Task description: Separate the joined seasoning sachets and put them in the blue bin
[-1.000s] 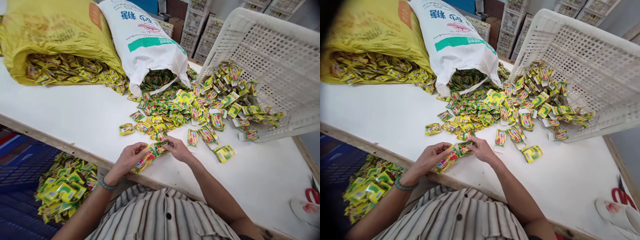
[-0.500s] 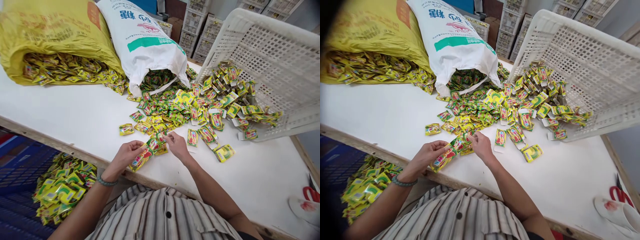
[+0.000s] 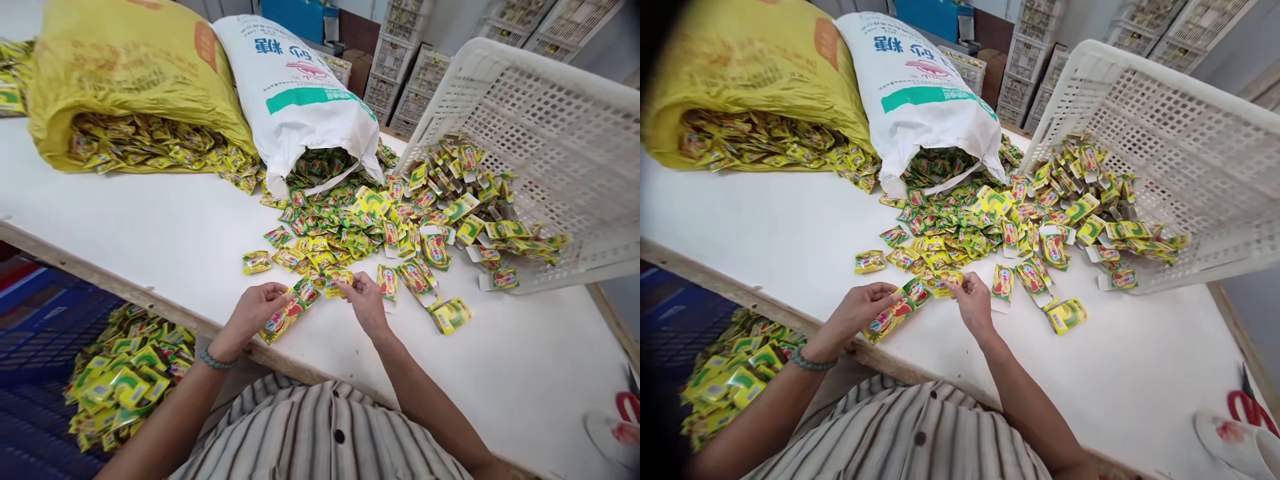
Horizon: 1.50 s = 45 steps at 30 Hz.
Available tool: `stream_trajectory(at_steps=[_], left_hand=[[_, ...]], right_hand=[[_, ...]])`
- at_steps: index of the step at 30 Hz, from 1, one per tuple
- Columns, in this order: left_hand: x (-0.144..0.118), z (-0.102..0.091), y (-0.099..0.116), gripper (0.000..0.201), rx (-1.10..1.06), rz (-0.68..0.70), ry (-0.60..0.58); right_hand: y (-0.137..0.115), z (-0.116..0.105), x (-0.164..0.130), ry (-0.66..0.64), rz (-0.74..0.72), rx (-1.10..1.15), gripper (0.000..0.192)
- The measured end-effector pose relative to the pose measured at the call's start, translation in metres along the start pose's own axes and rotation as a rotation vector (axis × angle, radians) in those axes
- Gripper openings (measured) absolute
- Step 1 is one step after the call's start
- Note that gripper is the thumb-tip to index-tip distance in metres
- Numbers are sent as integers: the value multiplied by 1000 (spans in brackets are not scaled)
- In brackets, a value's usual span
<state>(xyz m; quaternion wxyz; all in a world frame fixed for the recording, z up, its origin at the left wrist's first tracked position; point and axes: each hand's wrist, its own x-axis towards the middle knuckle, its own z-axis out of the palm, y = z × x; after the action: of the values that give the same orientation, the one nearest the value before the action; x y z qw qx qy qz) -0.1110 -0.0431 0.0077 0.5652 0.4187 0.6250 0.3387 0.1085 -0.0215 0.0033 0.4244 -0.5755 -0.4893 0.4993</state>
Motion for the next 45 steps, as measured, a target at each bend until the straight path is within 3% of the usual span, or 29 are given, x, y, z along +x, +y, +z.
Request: stream_trajectory(at_steps=[2,9,12,18,22,27,29,35,37,41,45], left_hand=[[-1,6,3,51,-34,2,-19],[-10,13,11,48,-90,66,-128],[-10,17,9,43,-123,66,-163],[-9,30,9,43,-161,58,-321],[-10,35,8,40,-254,27,-307],[-11,37,6,41,-310,40,-302],[-11,37,6,40,-306,59,-292],[-15,37,6,47,-329,92,-293],[-17,39,7,54,-356,78,-280],[-20,42,8,65,-424,142,-142],[-18,42,6,53,-359,217,-123]], right_hand=[[-4,4,0,-39,-40,37,36],[-10,5,-1,-192,-179,-202,37],[-13,5,1,-263,-187,-207,37],[-15,11,1,-125,-133,-155,41],[-20,4,-6,-117,-292,-344,26],[-27,-2,-12,-22,-413,-344,10],[-27,0,-14,-63,-450,-384,10],[-23,13,-26,-249,-355,-409,16],[-22,13,-30,-206,-318,-279,18],[-18,7,-31,14,-296,-174,20],[-8,5,-30,-219,-244,-81,18]])
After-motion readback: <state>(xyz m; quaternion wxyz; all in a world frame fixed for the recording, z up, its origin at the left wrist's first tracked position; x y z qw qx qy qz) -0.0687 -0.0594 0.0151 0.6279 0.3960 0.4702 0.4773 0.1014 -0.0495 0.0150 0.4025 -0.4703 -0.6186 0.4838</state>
